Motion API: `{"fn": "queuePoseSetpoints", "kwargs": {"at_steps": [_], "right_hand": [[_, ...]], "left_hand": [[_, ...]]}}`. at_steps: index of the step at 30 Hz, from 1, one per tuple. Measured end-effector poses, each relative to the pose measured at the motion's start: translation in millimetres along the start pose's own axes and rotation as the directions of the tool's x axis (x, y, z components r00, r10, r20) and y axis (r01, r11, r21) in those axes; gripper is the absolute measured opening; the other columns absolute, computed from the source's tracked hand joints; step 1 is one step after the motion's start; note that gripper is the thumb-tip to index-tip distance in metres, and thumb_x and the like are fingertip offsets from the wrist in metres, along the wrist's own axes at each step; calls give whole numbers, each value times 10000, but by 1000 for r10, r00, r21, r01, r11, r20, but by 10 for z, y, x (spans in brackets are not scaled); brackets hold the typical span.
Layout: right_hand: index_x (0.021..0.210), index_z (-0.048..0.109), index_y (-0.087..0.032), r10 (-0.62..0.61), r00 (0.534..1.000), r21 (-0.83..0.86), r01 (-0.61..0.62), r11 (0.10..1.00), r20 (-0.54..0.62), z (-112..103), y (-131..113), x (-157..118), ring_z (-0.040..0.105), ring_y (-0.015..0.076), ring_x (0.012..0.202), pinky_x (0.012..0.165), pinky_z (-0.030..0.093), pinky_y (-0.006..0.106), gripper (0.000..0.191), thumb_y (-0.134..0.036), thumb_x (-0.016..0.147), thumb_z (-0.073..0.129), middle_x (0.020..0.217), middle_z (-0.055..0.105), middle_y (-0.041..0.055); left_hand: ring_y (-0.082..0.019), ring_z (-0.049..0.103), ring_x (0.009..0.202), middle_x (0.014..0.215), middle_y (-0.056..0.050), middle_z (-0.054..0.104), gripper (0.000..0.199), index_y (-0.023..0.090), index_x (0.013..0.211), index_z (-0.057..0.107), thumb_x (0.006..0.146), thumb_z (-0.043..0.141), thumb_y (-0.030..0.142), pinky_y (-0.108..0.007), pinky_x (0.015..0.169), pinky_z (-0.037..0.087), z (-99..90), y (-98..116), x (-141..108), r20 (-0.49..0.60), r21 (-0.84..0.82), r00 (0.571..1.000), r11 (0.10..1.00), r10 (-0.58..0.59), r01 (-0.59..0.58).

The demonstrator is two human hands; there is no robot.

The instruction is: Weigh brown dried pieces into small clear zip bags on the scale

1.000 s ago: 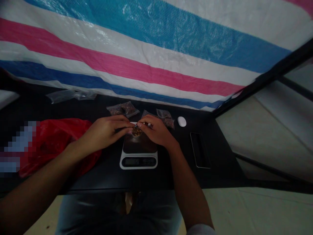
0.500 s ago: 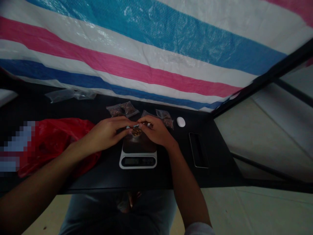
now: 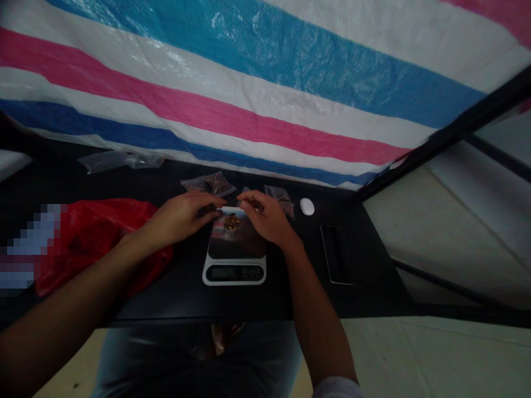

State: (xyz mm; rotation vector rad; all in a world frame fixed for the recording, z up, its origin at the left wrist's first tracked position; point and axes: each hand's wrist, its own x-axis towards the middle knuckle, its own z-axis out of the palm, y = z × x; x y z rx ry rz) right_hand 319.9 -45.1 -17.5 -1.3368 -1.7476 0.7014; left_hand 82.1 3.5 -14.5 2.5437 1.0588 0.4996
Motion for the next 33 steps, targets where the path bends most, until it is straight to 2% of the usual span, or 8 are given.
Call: {"fn": "queuePoseSetpoints", "kwargs": {"at_steps": [5,10,12,16,18,23,29,33], "right_hand": [[1066,737,-221,-1,1000,15,1,1000,10,21,-14,-1,715,192,871,759,519,326,164,-262,954,625,976,782,26],[1065,736,-210,-13,1000,7,13,1000,10,15,-11,0,712,184,861,746,514,315,165,-254,950,627,983,783,35],[1064,735,-208,-17,1000,10,17,1000,10,12,-6,3,711,182,860,751,520,315,163,-254,950,629,990,782,37],[1063,737,-211,-20,1000,17,20,1000,5,3,9,13,715,185,866,765,532,320,164,-261,956,624,974,784,33],[1054,739,-211,-27,1000,15,27,1000,-4,-6,23,20,716,186,873,777,537,322,162,-261,953,623,974,787,30],[1024,741,-212,-51,998,-8,51,999,-42,-30,66,35,711,184,874,800,545,325,152,-261,944,622,963,788,29],[1021,748,-211,-66,996,7,67,998,-68,-79,60,28,716,185,880,811,554,327,170,-278,941,613,964,782,34],[1014,759,-215,-46,986,-43,39,998,-160,-167,90,27,701,187,845,784,545,329,188,-315,940,618,958,778,37]], "left_hand": [[-276,714,1119,1191,-47,784,305,285,1228,748,981,570,269,-383,918,557,46,26,30,10,-9,1000,1000,-6,6],[-277,723,1070,1127,-55,792,293,259,1196,750,959,579,255,-378,878,556,65,-13,36,-23,-40,1000,999,-4,3],[-261,729,1041,1096,-56,793,299,237,1209,738,952,585,251,-370,887,554,64,-12,31,-78,-111,997,993,18,-26],[-199,736,913,1016,-48,791,292,189,1214,724,953,610,257,-319,883,555,45,78,15,-241,-310,966,936,91,-166],[-188,734,896,1007,-48,791,280,179,1206,726,963,618,268,-307,882,556,40,145,6,-281,-344,952,914,120,-217],[-223,733,1021,1108,-60,797,263,205,1201,736,996,605,304,-356,951,549,74,228,-5,-264,-287,950,927,167,-242],[-237,728,1080,1173,-57,793,273,221,1213,735,1023,567,324,-388,986,546,89,210,-7,-257,-276,957,938,136,-208],[-237,728,1094,1174,-67,792,279,205,1197,736,1028,541,312,-380,991,550,62,230,-17,-270,-273,954,940,131,-206]]}}
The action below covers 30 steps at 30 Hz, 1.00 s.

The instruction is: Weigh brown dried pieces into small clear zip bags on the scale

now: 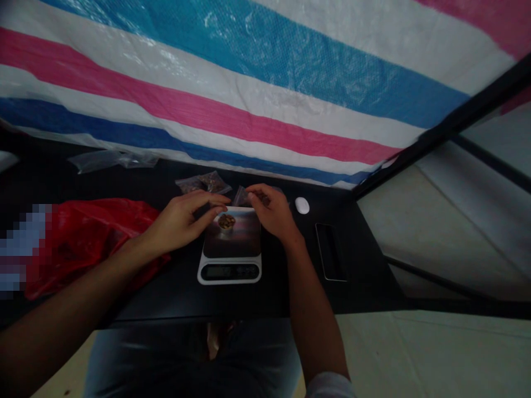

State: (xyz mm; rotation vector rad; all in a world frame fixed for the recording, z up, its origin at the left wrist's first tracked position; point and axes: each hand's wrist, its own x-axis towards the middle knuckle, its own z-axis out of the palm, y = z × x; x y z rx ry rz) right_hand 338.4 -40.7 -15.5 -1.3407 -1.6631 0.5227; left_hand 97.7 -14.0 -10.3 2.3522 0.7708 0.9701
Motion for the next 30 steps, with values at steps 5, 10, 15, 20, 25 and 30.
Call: {"fn": "queuePoseSetpoints", "kwargs": {"at_steps": [5,10,15,20,25,30], "right_hand": [[1002,759,-192,6,982,-80,-22,997,-186,-126,164,35,675,193,814,762,521,332,222,-353,937,620,932,773,52],[1009,766,-201,-30,996,-98,22,995,-87,-80,189,29,669,200,853,809,522,350,193,-335,945,643,955,763,54],[1055,802,-233,-144,950,-170,196,966,279,119,18,-17,661,228,1006,963,479,422,161,-210,952,681,1032,754,64],[1105,814,-231,-125,908,-234,233,944,400,202,-7,-26,631,236,1040,995,441,441,226,-134,935,701,1082,742,80],[1005,817,-219,-137,909,-245,247,937,393,187,3,-16,639,233,992,947,440,419,136,-173,964,695,1008,767,69],[1132,801,-235,-156,920,-222,247,943,359,187,-13,-30,632,234,1021,969,432,422,202,-183,967,695,1067,750,74]], "left_hand": [[-231,724,1112,1176,-81,785,319,177,1211,721,1021,478,258,-369,1006,546,-83,-56,36,-38,-4,999,1000,-23,23],[-257,722,1066,1128,-91,775,296,189,1108,757,962,524,297,-396,981,559,-225,-269,44,173,127,982,991,-72,51],[-245,735,982,1064,-59,784,256,248,1053,771,876,589,277,-351,898,580,-365,-426,-28,328,206,937,977,-120,53],[-244,742,855,972,-51,791,193,259,958,786,800,674,257,-320,768,570,-403,-586,-123,380,250,894,957,-239,149],[-220,727,797,871,-28,781,147,269,850,782,851,640,228,-304,755,542,-380,-624,-112,386,229,891,960,-240,159],[-214,729,994,1068,-59,782,248,231,1065,785,999,563,321,-322,921,542,-364,-294,18,185,59,983,998,7,-18]]}}
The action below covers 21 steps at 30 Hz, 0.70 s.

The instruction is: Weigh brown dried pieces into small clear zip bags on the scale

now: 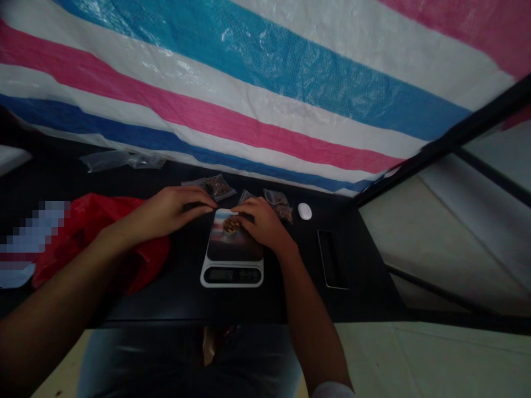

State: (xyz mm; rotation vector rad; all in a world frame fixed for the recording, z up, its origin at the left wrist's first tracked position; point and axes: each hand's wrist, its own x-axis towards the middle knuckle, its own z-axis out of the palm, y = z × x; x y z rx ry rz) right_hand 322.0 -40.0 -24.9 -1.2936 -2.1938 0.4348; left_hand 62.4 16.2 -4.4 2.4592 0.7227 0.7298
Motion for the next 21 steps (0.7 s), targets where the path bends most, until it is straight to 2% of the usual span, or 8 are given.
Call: {"fn": "queuePoseSetpoints", "kwargs": {"at_steps": [2,5,9,13,17,21], "right_hand": [[1177,793,-250,-14,1000,-23,14,1000,19,9,8,-3,618,237,1049,980,425,426,248,-170,969,684,1103,733,76],[1164,800,-241,-48,997,-63,52,997,66,22,31,-6,605,240,1057,982,416,430,251,-153,969,667,1111,717,80],[1104,811,-234,-55,995,-71,61,996,81,30,41,-10,592,238,1052,971,422,419,208,-166,971,667,1100,706,77],[1091,803,-236,-34,996,-57,39,998,82,28,24,-12,588,242,1052,961,434,418,194,-167,962,675,1088,704,75],[1027,780,-211,-25,999,-13,26,1000,22,6,35,-7,617,233,1037,975,437,421,146,-166,974,651,1054,714,73],[940,759,-229,11,996,56,-6,998,-90,-68,54,-6,648,224,985,971,455,425,107,-211,972,658,984,726,49]], "left_hand": [[-211,725,1027,1088,-64,779,276,227,1099,785,1031,544,342,-324,948,542,44,152,33,-60,-42,996,997,65,-67],[-224,720,1060,1091,-66,787,273,227,1115,783,1041,545,338,-343,971,543,165,284,39,-90,-36,991,995,95,-98],[-232,722,1068,1090,-60,798,250,236,1105,778,1033,568,351,-356,967,552,285,293,25,-96,-4,994,998,60,-61],[-226,724,1063,1079,-51,799,254,240,1065,788,1039,558,347,-348,962,552,316,263,37,-127,11,991,999,39,-38],[-229,724,1094,1115,-50,801,276,242,1101,792,1050,538,338,-352,973,551,350,265,48,-137,20,990,999,40,-38],[-238,734,1081,1142,-44,804,272,255,1166,779,1040,553,340,-365,957,560,372,284,42,-114,27,993,999,-16,20]]}}
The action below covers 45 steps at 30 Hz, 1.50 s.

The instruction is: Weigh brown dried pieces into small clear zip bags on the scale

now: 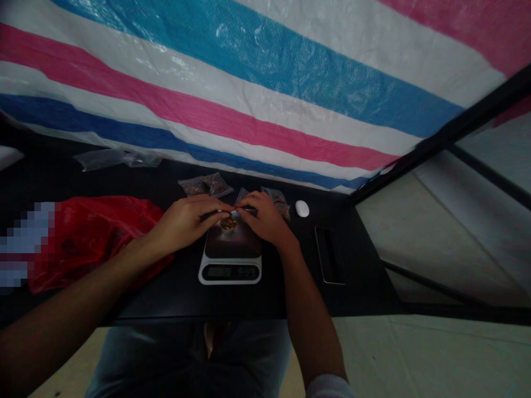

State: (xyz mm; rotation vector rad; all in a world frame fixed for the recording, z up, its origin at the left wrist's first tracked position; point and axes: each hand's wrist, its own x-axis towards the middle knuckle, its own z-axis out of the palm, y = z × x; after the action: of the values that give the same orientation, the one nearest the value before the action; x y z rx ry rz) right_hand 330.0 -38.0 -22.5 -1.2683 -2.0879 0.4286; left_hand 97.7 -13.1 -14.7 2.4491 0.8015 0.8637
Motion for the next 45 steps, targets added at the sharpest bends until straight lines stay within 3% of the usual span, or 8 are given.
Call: {"fn": "queuePoseSetpoints", "kwargs": {"at_steps": [5,11,23,33,38,42,45], "right_hand": [[914,760,-244,35,995,105,-25,994,-93,-93,-48,-11,657,213,961,905,496,387,108,-292,964,677,967,723,43],[904,744,-236,68,996,211,-53,976,-62,-132,-181,-32,642,188,874,795,517,344,137,-344,958,679,954,719,41],[901,769,-242,15,1000,270,-14,963,-2,-106,-260,-37,691,202,953,876,545,380,143,-363,941,707,1015,731,50],[923,795,-239,-50,999,246,53,968,-20,-98,-251,-24,697,186,930,854,546,353,140,-333,960,698,986,744,39],[902,775,-227,28,987,205,5,979,-159,-140,-202,-34,672,174,835,739,524,315,157,-343,963,688,915,748,35],[999,768,-214,182,916,165,-131,978,-357,-215,-29,-50,669,175,774,718,520,319,192,-355,976,639,886,763,32],[1170,734,-205,226,863,123,-190,974,-451,-295,177,-82,696,192,806,809,556,363,269,-325,986,579,909,772,39]], "left_hand": [[-236,739,1057,1105,-38,811,274,256,1135,781,1033,543,343,-359,939,560,-27,5,6,19,-3,999,999,-32,32],[-243,734,1048,1085,-54,800,280,228,1090,776,1025,523,329,-366,943,552,-40,31,11,51,-15,998,999,-33,33],[-216,750,1031,1089,-48,786,315,217,1277,612,1011,445,245,-344,914,566,8,63,17,24,-188,993,975,-114,117],[-226,739,1047,1111,-68,777,338,193,1291,617,1005,446,246,-355,935,552,19,65,21,39,-237,990,961,-135,140],[-220,741,1015,1078,-68,779,340,177,1292,614,1010,436,243,-351,935,550,21,54,26,42,-263,990,955,-135,141],[-228,739,1021,1089,-77,779,341,160,1286,617,1013,435,254,-363,934,547,17,43,31,40,-246,989,958,-139,145],[-222,737,1017,1100,-75,775,331,164,1262,628,1011,433,257,-345,914,548,12,26,29,32,-238,991,962,-130,134]]}}
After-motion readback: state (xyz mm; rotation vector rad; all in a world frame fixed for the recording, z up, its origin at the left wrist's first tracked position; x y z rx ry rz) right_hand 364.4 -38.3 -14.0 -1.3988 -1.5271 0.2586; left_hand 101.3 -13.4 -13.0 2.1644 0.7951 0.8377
